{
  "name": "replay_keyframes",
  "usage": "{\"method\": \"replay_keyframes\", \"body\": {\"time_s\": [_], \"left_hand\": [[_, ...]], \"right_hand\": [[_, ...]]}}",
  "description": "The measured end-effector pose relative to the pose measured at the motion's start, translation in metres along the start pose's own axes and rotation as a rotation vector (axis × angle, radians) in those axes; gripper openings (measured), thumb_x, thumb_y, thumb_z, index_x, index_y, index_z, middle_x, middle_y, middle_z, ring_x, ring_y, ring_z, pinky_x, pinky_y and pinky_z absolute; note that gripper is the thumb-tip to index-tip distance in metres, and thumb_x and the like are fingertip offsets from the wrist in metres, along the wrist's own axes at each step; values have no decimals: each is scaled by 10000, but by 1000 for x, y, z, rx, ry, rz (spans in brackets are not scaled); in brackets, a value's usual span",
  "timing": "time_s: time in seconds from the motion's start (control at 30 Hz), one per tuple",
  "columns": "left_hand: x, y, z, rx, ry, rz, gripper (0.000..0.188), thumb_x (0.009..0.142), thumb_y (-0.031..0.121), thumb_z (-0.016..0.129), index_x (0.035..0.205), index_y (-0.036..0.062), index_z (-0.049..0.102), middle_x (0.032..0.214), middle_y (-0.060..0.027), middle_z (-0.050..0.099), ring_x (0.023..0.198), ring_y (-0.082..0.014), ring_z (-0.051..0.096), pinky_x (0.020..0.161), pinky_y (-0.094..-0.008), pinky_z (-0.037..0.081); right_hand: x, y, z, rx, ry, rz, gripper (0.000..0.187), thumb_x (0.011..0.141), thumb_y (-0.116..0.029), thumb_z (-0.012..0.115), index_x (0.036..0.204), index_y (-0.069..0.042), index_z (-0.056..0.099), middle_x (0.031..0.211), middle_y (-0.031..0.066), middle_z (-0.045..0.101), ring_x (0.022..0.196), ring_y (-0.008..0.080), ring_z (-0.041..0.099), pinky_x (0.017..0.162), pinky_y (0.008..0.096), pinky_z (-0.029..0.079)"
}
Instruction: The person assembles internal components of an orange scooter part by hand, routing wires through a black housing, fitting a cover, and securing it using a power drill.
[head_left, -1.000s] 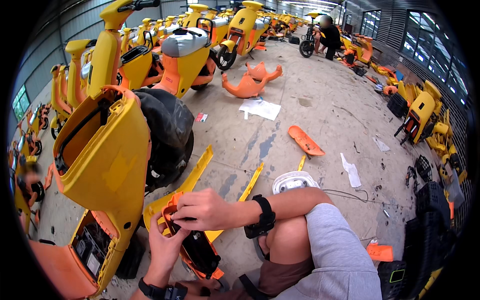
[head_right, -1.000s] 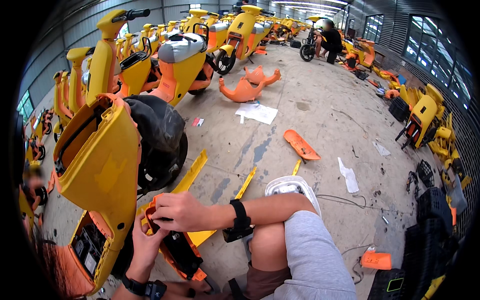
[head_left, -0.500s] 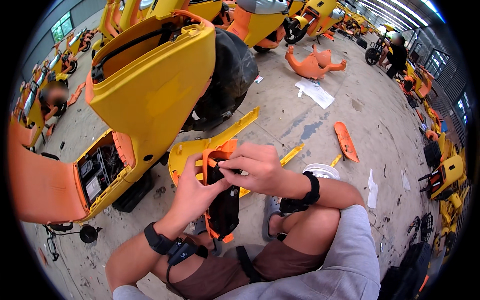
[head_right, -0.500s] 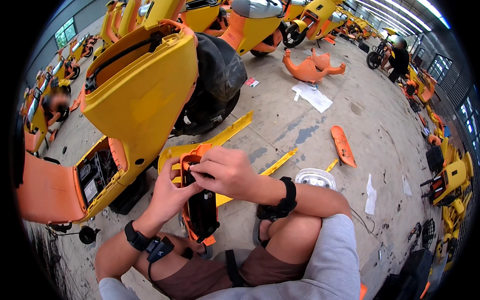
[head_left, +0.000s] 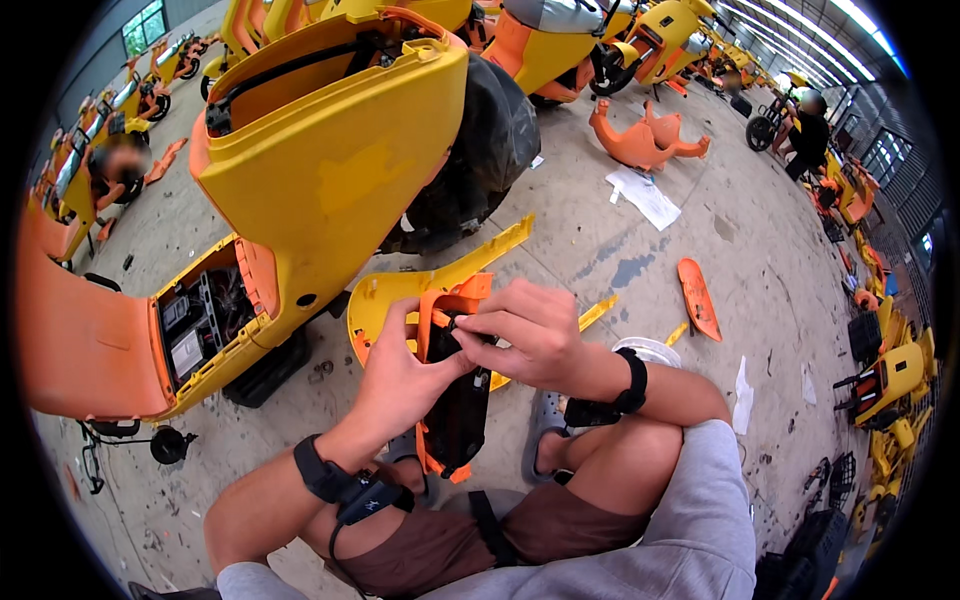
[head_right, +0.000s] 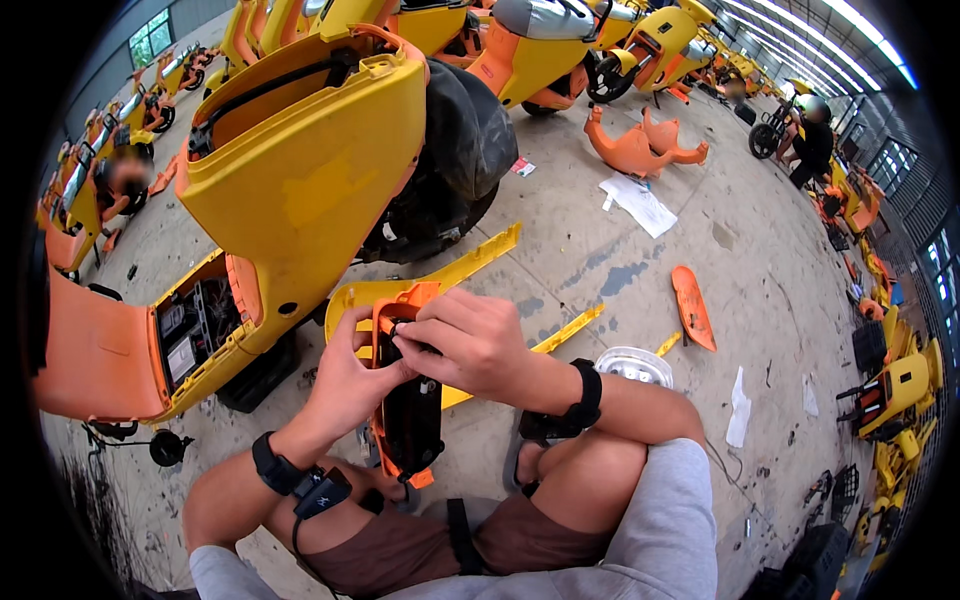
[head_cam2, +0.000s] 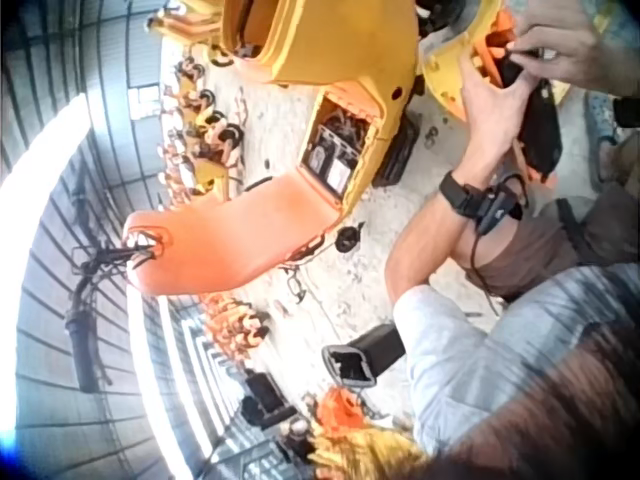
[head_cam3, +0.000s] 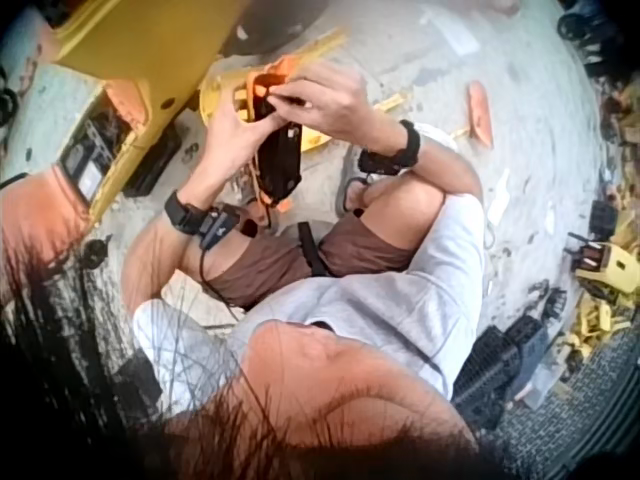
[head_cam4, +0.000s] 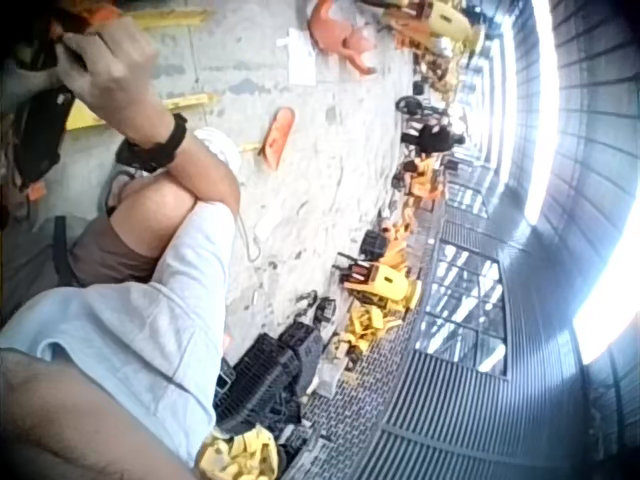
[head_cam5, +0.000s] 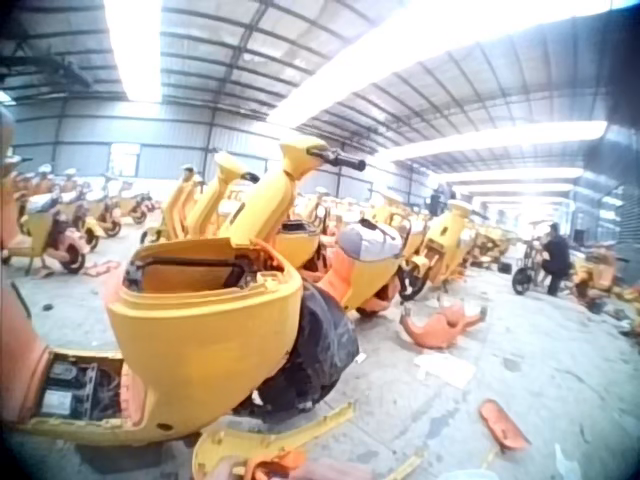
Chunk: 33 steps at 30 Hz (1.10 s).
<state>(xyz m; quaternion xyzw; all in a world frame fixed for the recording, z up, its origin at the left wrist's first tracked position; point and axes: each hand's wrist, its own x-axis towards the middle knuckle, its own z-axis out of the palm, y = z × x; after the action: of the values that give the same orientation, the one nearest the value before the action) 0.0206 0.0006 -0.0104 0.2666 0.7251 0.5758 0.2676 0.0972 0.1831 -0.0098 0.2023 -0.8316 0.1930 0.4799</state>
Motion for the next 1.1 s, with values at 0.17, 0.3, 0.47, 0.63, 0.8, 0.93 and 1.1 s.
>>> {"method": "replay_keyframes", "body": {"time_s": [0.17, 0.3, 0.47, 0.63, 0.8, 0.93, 1.1], "left_hand": [[0, -7, -2, 12, 51, 50, 755, 783, 264, 893, 1344, -1, 462, 1155, -190, 672, 1080, -255, 676, 879, -368, 571], [0, -10, -5, 11, 58, 70, 770, 773, 266, 900, 1344, -4, 460, 1154, -194, 675, 1072, -249, 681, 878, -360, 570], [0, -2, -3, 1, 35, -11, 771, 771, 254, 896, 1349, -3, 456, 1142, -184, 679, 1029, -223, 693, 855, -341, 571], [1, -13, -5, 38, 75, 1, 757, 771, 251, 894, 1339, 4, 459, 1137, -169, 681, 1010, -203, 691, 839, -329, 567], [4, -9, -4, 6, 54, 25, 733, 782, 215, 885, 1333, -9, 456, 1120, -160, 685, 1008, -194, 687, 843, -313, 560], [4, -6, -2, -8, 30, 8, 724, 783, 194, 883, 1330, -12, 456, 1113, -162, 686, 992, -180, 689, 833, -300, 557], [5, -11, -2, -10, 49, 8, 741, 787, 178, 879, 1351, -20, 440, 1102, -163, 692, 990, -179, 689, 835, -298, 555]], "right_hand": [[3, -3, 3, 22, 9, 38, 204, 682, -51, 867, 853, -65, 758, 762, 39, 672, 575, 177, 603, 465, 286, 446], [4, 0, 5, 36, 2, -61, 214, 699, -43, 856, 891, -62, 764, 795, 46, 678, 597, 181, 616, 488, 287, 462], [2, 2, 2, 40, -22, -41, 220, 700, -41, 853, 898, -54, 758, 805, 49, 677, 611, 189, 627, 507, 293, 475], [4, -4, 8, 58, -1, 74, 175, 710, -63, 849, 844, -55, 738, 767, 49, 666, 622, 206, 643, 524, 302, 497], [0, 0, 8, 95, 7, 45, 197, 721, -42, 818, 906, -51, 751, 861, 49, 683, 695, 210, 672, 573, 308, 545], [-1, 1, 2, 76, -11, 5, 234, 697, -62, 815, 924, -51, 761, 860, 41, 693, 718, 196, 674, 583, 303, 545], [-3, -1, 4, 69, -18, 57, 198, 724, -57, 809, 917, -46, 763, 850, 52, 698, 704, 203, 668, 571, 304, 535]]}}
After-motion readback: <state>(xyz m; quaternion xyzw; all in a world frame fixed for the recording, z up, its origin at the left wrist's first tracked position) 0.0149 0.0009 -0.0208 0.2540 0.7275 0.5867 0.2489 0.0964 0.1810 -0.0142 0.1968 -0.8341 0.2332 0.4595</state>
